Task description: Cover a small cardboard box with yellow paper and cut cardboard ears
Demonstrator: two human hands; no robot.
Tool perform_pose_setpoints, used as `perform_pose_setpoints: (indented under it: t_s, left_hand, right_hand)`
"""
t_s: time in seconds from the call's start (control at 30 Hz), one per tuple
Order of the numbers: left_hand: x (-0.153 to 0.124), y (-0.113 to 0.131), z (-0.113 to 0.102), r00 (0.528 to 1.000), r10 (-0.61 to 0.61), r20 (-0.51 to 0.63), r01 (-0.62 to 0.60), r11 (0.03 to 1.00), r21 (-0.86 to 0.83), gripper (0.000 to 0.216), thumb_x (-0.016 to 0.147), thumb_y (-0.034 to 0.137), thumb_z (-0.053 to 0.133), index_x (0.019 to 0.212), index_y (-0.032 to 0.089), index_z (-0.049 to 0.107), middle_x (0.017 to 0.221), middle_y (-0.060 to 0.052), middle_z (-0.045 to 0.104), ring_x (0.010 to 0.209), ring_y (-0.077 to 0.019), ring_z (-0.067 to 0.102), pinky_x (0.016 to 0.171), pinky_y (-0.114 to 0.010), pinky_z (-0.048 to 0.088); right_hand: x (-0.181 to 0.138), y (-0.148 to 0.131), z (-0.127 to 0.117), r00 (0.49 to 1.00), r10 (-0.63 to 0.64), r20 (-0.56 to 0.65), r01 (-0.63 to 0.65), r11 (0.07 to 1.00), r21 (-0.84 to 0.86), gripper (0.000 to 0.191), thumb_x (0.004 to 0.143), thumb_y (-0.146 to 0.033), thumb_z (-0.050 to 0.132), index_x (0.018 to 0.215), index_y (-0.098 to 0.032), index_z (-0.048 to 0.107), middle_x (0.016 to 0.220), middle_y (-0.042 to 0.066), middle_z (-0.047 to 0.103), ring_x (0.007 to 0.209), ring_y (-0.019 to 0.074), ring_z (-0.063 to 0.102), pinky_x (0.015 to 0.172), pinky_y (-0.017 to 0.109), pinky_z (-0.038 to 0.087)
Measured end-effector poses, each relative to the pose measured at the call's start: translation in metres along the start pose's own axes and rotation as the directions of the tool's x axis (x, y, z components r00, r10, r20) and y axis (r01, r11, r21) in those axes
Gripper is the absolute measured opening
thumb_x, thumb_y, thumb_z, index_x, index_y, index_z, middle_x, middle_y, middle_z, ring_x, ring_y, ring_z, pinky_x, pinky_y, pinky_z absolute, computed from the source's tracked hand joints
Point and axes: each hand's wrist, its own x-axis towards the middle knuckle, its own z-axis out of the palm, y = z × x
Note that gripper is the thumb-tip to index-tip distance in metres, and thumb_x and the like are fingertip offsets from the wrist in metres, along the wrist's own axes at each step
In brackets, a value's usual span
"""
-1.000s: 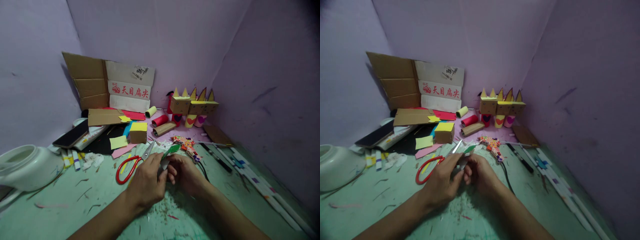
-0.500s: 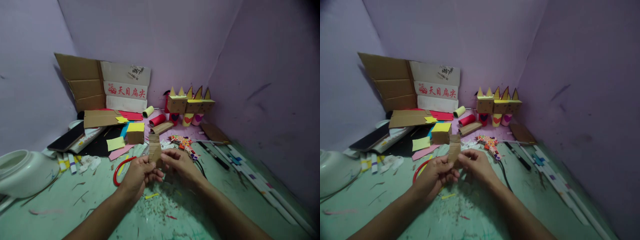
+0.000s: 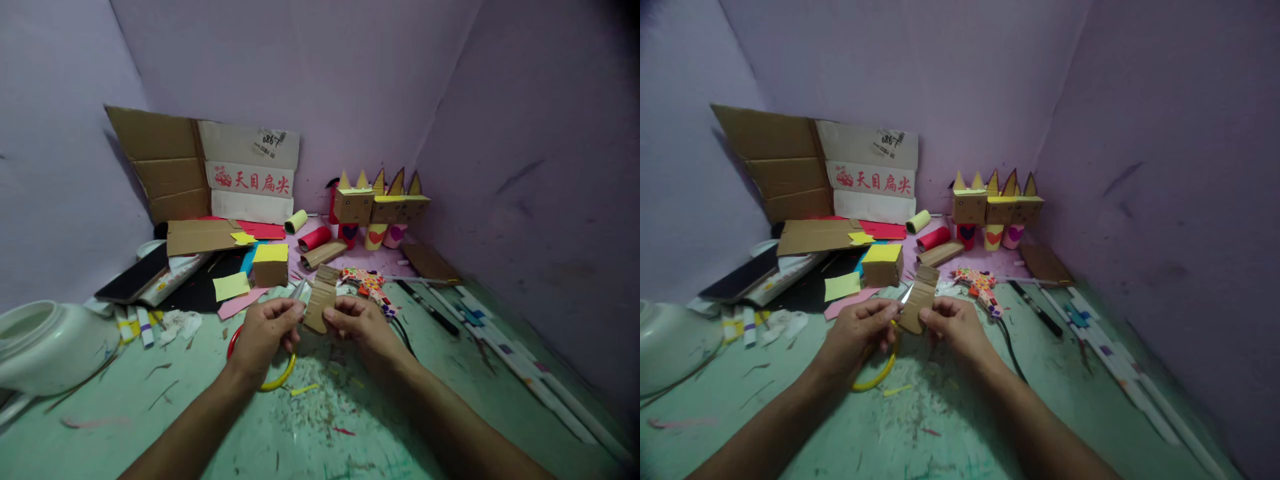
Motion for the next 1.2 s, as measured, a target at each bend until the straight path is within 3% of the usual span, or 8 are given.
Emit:
perform_pose_setpoints:
  t_s: [0.1,0.3,0.57,0.7,0.83,1.07,1.2]
  left_hand:
    - [-0.002,-0.002,0.005,0.998,-0.032,0.061,0.026,0.995,0.099,0.026,0.065,0.038,0.062,0.063,0.012,0.060,0.039,0.004,0.049,0.033,-0.0053,0.040,0.035,-0.016,0.030]
    - [-0.004,0.002,0.013,0.996,-0.086,0.024,0.083,0.992,0.095,0.020,0.054,0.031,0.062,0.064,0.015,0.055,0.036,0.006,0.048,0.032,-0.0071,0.041,0.034,-0.018,0.031]
    - [-0.006,0.002,0.011,0.999,-0.030,0.024,0.027,0.992,0.122,0.020,0.059,0.034,0.061,0.062,0.014,0.056,0.038,0.005,0.048,0.034,-0.0068,0.041,0.036,-0.018,0.031]
    - [-0.003,-0.007,0.010,0.992,-0.119,0.034,0.117,0.991,0.057,0.021,0.060,0.035,0.063,0.057,0.015,0.054,0.035,0.005,0.046,0.031,-0.0051,0.037,0.034,-0.016,0.026]
    - [-0.001,-0.013,0.010,0.986,-0.149,0.071,0.151,0.988,-0.019,0.023,0.061,0.036,0.064,0.058,0.016,0.053,0.035,0.005,0.048,0.029,-0.0043,0.036,0.033,-0.015,0.027]
    - [-0.002,-0.011,0.010,0.983,-0.141,0.120,0.134,0.989,0.062,0.025,0.059,0.035,0.067,0.056,0.016,0.051,0.033,0.005,0.048,0.027,-0.0038,0.035,0.030,-0.015,0.022]
    - [0.000,-0.011,0.008,0.983,-0.146,0.115,0.146,0.989,0.007,0.024,0.058,0.032,0.069,0.057,0.016,0.052,0.035,0.006,0.048,0.029,-0.0037,0.036,0.031,-0.014,0.025]
  right_hand:
    - [-0.001,0.002,0.002,0.998,0.008,0.055,-0.007,1.000,-0.022,0.021,0.059,-0.032,0.072,0.061,-0.014,0.062,0.045,-0.004,0.052,0.038,0.0062,0.040,0.039,0.020,0.030]
    - [0.000,0.002,0.000,0.996,-0.012,0.089,0.021,0.995,-0.097,0.020,0.062,-0.031,0.071,0.062,-0.013,0.063,0.048,-0.003,0.053,0.042,0.0069,0.043,0.043,0.021,0.032]
    - [0.000,0.007,0.003,0.999,0.029,-0.029,-0.031,0.997,-0.076,0.027,0.057,-0.034,0.073,0.052,-0.016,0.053,0.041,-0.005,0.047,0.033,0.0071,0.040,0.034,0.021,0.030]
    - [0.000,0.008,0.003,0.994,0.035,-0.103,-0.042,0.996,-0.073,0.028,0.054,-0.033,0.074,0.051,-0.015,0.054,0.040,-0.006,0.045,0.035,0.0045,0.035,0.034,0.019,0.026]
    - [0.001,0.008,0.004,0.993,0.064,-0.103,-0.070,0.996,-0.054,0.027,0.053,-0.034,0.074,0.052,-0.014,0.055,0.044,-0.005,0.047,0.037,0.0045,0.038,0.036,0.019,0.028]
    - [-0.003,0.008,0.008,0.992,0.114,-0.050,-0.115,0.993,-0.025,0.028,0.057,-0.038,0.072,0.058,-0.014,0.058,0.039,-0.006,0.045,0.031,0.0044,0.036,0.031,0.017,0.028]
    - [-0.005,0.002,0.011,0.971,0.233,-0.057,-0.227,0.969,0.092,0.028,0.058,-0.038,0.072,0.064,-0.015,0.059,0.039,-0.005,0.050,0.032,0.0059,0.042,0.033,0.017,0.034]
